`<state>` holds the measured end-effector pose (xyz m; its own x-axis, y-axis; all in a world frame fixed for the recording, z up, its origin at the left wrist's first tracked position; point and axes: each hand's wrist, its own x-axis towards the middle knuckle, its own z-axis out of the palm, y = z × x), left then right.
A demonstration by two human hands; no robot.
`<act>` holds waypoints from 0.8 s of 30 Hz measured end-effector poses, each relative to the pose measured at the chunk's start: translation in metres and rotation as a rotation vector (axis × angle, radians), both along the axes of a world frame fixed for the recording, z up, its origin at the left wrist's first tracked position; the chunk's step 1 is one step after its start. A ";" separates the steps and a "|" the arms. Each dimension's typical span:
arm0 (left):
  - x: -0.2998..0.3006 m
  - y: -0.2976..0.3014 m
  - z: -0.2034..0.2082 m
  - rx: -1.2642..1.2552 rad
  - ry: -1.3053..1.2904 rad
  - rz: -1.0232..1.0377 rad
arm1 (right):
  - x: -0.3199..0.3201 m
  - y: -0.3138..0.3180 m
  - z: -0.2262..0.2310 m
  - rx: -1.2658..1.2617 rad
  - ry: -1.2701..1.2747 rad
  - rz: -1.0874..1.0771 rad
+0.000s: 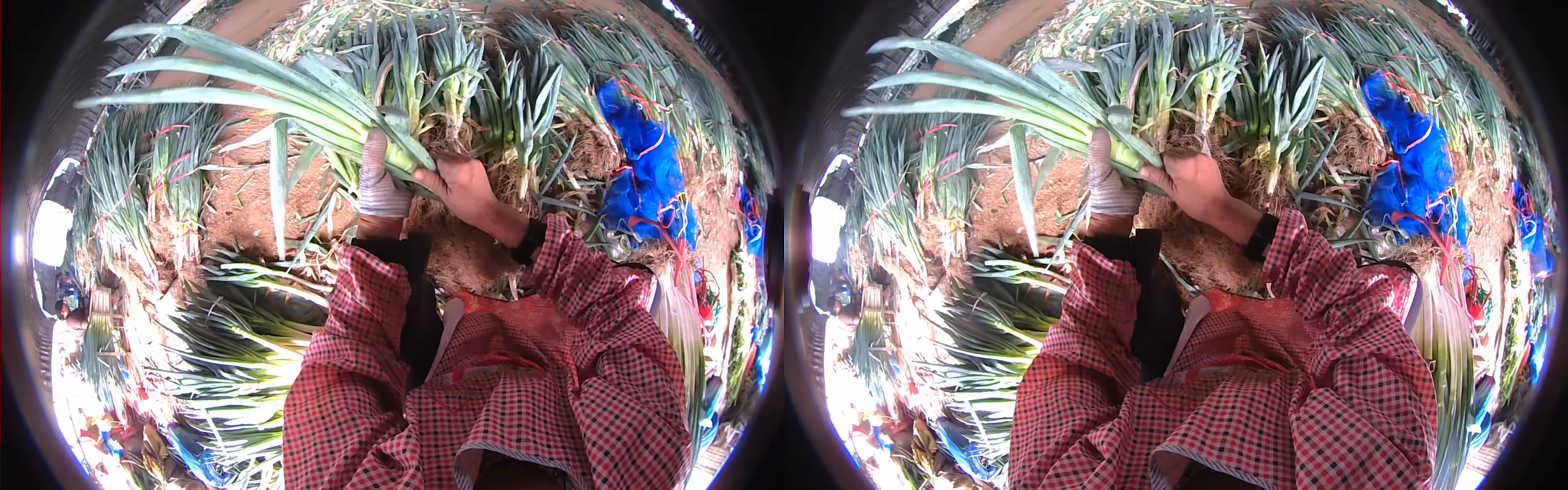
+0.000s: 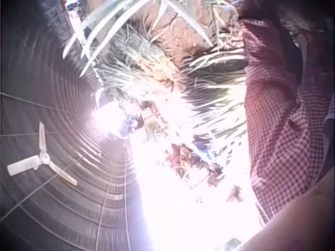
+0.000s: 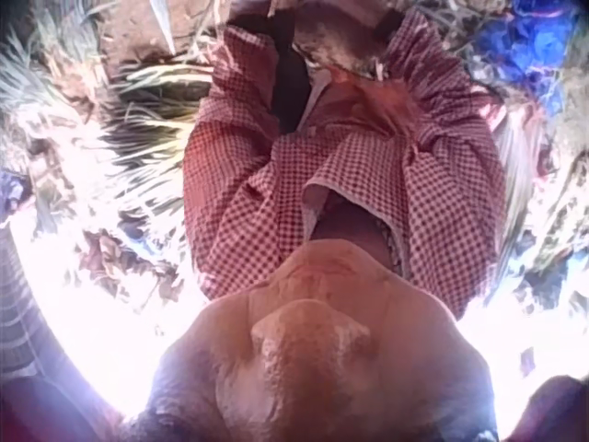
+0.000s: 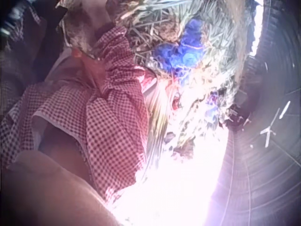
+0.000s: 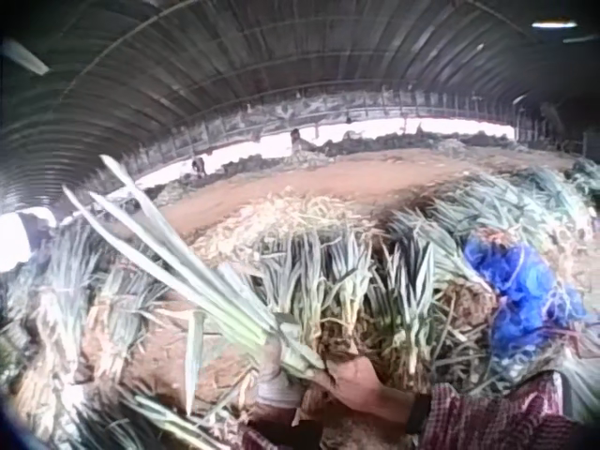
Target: The person ties a bundle of green onions with a red strap, moves it aside, and then peels the outer layers from individual green onions by hand, placing them onto a separate pile.
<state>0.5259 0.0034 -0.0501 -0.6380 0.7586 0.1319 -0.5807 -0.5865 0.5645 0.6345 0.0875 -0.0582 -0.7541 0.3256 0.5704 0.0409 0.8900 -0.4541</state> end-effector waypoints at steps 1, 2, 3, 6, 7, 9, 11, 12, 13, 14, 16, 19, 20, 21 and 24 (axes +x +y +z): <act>0.000 0.003 0.001 -0.006 0.023 -0.032 | 0.001 0.003 0.001 -0.088 0.031 0.047; 0.004 0.010 0.005 0.011 -0.036 0.017 | 0.001 0.008 0.000 -0.039 0.035 0.018; 0.002 0.014 0.004 0.012 -0.037 0.013 | -0.001 0.013 -0.002 -0.038 0.034 0.014; 0.004 0.020 0.006 0.030 0.009 0.098 | 0.004 0.048 -0.022 -0.475 -0.096 -0.250; -0.009 0.011 0.008 0.103 0.110 0.057 | 0.017 0.071 -0.037 -1.036 0.238 -0.124; -0.019 0.005 0.015 0.079 0.096 0.164 | 0.068 0.136 -0.054 -0.532 -0.459 -0.775; -0.030 -0.015 0.019 0.065 0.042 0.276 | 0.155 0.176 -0.086 0.057 -0.787 -0.804; -0.035 -0.007 0.017 0.046 -0.112 0.360 | 0.222 0.214 -0.104 0.101 -0.876 -0.939; -0.041 -0.002 0.008 0.051 -0.114 0.376 | 0.255 0.225 -0.107 0.069 -1.034 -0.983; -0.052 -0.003 0.000 -0.004 -0.094 0.457 | 0.247 0.221 -0.096 0.048 -1.112 -0.946; -0.043 0.000 -0.005 -0.031 -0.062 0.423 | 0.213 0.201 -0.063 0.056 -0.964 -0.803; -0.015 0.009 -0.005 -0.081 -0.089 0.345 | 0.086 0.099 0.000 0.084 -0.521 -0.372; -0.013 0.010 -0.012 -0.073 -0.093 0.251 | 0.050 0.056 0.025 0.108 -0.577 -0.227; -0.010 0.008 -0.017 -0.031 -0.105 0.177 | 0.023 0.007 0.060 0.066 -0.714 -0.175; 0.005 0.031 -0.004 0.102 -0.024 0.044 | -0.001 0.023 0.016 0.159 -0.362 -0.111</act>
<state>0.5311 0.0344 -0.0543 -0.6745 0.7131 0.1912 -0.5654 -0.6655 0.4873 0.6336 0.1107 -0.0421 -0.8803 0.3460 0.3247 0.2728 0.9290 -0.2502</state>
